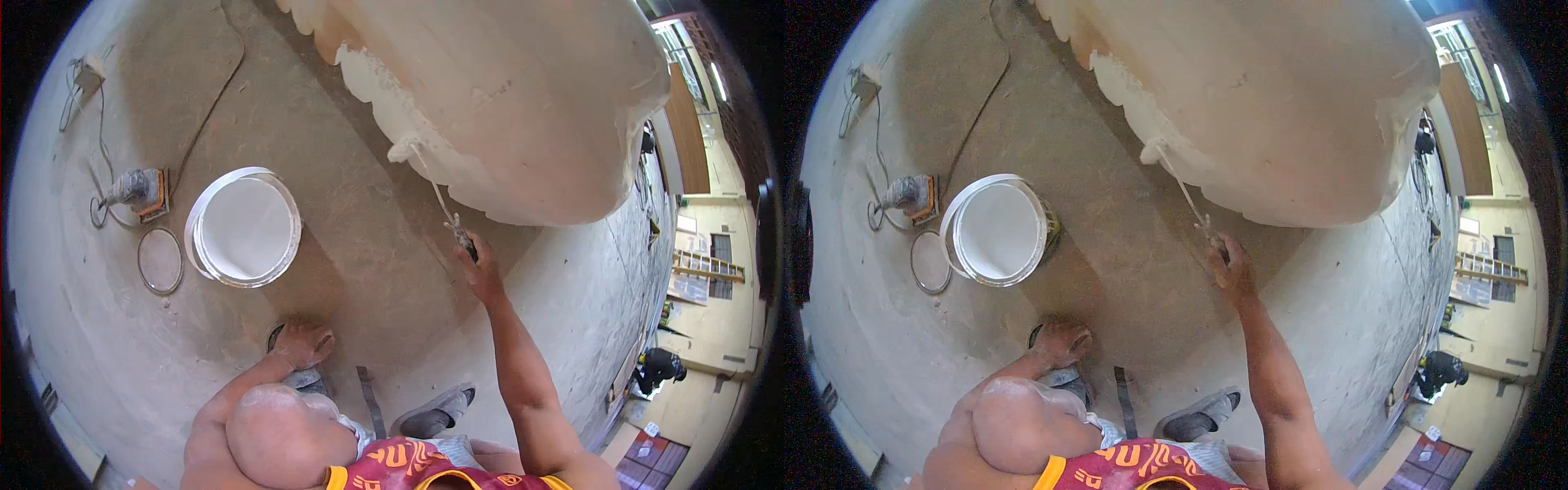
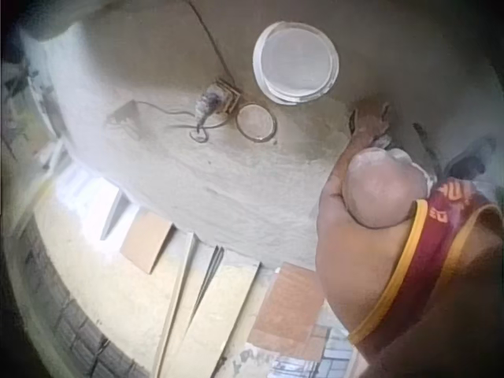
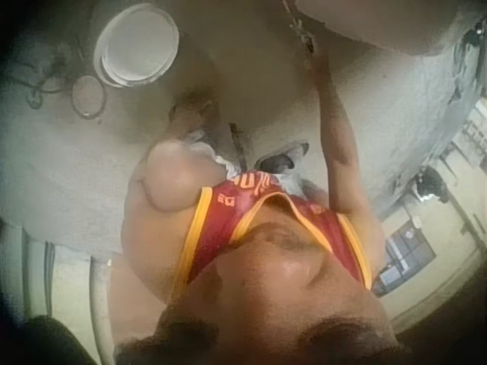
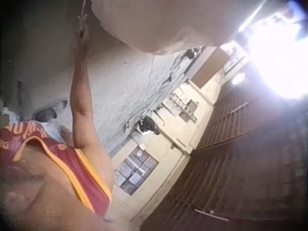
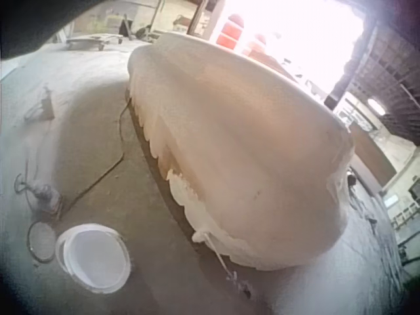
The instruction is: Using a paint roller to apply a white coating or paint to the surface of a large industrial mold.
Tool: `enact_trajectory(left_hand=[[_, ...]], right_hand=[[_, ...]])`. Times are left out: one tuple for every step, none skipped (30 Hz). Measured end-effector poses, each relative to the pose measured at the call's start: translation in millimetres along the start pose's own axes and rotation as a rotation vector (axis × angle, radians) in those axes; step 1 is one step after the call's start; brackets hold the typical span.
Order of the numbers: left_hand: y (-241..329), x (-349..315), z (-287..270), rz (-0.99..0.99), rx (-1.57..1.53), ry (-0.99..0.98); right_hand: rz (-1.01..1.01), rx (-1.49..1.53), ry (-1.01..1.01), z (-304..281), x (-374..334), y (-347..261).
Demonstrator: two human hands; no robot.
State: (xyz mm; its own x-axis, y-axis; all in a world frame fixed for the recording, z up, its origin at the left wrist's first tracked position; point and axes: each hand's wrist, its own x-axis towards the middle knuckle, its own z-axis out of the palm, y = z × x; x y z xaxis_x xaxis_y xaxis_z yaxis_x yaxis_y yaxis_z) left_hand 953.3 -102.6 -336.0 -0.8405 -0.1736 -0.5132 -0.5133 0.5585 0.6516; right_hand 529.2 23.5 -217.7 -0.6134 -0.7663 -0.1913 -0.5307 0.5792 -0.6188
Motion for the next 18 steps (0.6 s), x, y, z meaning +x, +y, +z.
enact_trajectory(left_hand=[[4,-1,-7,0.012,0.011,-0.008],[10,-4,-15,0.022,0.052,-0.008],[13,-2,-19,0.036,0.093,-0.008],[12,-5,-22,0.049,0.104,-0.014],[11,-8,-20,0.014,0.083,0.006],[9,-13,-20,-0.025,0.062,0.028],[8,-12,-19,-0.008,0.068,0.025],[8,-11,-20,-0.019,0.036,0.012],[8,-9,-22,-0.036,0.006,-0.005],[12,-6,-26,-0.016,0.016,-0.012],[19,-4,-33,-0.021,0.052,-0.040],[25,-1,-37,-0.028,0.091,-0.069],[26,-1,-38,-0.016,0.115,-0.077],[25,-1,-33,-0.065,0.136,-0.069],[23,0,-28,-0.109,0.159,-0.060],[22,-1,-26,-0.088,0.188,-0.072],[19,-2,-27,-0.054,0.165,-0.015],[17,-3,-26,-0.020,0.139,0.042]], right_hand=[[0.045,0.008,-0.019,-7,1,-3],[0.091,0.015,-0.036,-14,-2,-3],[0.105,0.015,-0.019,-25,-12,9],[0.085,-0.077,-0.025,-44,-26,25],[0.068,-0.170,-0.033,-62,-42,40],[0.057,-0.107,-0.002,-79,-60,43],[0.046,-0.052,0.033,-98,-76,46],[0.054,-0.057,0.052,-116,-91,57],[0.164,-0.070,0.063,-129,-105,71],[0.278,-0.085,0.079,-136,-115,74],[0.292,-0.084,0.099,-136,-119,80],[0.251,-0.104,0.111,-134,-116,87],[0.210,-0.114,0.123,-126,-109,89],[0.200,-0.190,0.076,-112,-93,85],[0.195,-0.266,0.032,-94,-72,76],[0.124,-0.148,0.112,-71,-56,67],[0.055,-0.118,0.118,-49,-37,45],[-0.016,-0.090,0.124,-38,-22,28]])
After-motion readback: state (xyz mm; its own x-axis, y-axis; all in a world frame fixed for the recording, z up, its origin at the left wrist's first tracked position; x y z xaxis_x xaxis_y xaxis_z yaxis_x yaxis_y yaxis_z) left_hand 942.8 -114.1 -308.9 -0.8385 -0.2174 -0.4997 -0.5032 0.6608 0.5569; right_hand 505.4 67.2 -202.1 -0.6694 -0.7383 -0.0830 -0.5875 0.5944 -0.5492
